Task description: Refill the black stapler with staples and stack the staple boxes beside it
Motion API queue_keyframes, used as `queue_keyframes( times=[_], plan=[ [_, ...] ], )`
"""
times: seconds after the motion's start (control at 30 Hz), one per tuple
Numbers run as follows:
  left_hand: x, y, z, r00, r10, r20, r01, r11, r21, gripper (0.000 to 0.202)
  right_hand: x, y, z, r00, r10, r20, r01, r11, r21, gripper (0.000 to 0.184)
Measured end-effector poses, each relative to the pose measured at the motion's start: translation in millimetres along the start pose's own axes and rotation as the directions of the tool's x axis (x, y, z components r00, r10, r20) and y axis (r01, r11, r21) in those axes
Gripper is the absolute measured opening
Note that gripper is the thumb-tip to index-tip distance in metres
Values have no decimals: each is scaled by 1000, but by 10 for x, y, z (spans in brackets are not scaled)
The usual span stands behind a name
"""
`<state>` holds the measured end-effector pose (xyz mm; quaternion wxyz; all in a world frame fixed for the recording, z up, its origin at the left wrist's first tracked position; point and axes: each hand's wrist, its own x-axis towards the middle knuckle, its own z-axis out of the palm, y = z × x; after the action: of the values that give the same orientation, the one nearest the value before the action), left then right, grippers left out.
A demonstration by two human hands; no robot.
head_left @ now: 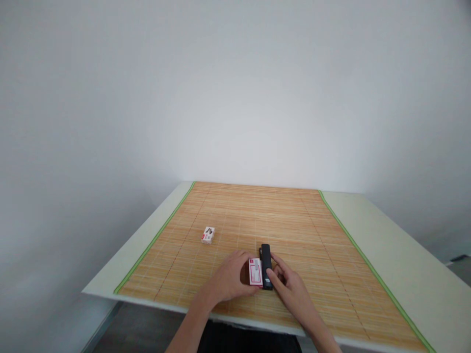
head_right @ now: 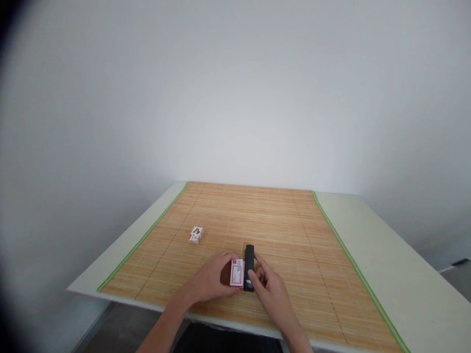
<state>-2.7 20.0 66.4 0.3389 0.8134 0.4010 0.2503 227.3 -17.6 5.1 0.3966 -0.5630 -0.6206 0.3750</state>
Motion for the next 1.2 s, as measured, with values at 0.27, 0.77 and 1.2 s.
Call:
queue_keyframes(
  times=[0.27, 0.77, 1.2],
  plan=[
    [77, -46, 63, 998, 28, 61, -24, 998, -62, 65, -19, -109, -18, 1000, -16, 8, 16, 1000, 21, 62],
    [90, -1101, -983, 674, -409, -615, 488, 872, -45, 42, -12, -46, -9, 998, 42, -49, -38, 997, 73, 68],
    [492, -595, 133, 882, -328, -338, 303, 945, -125, 42, 3, -94, -33, 999, -13, -39, 14, 999, 38, 54]
  ],
)
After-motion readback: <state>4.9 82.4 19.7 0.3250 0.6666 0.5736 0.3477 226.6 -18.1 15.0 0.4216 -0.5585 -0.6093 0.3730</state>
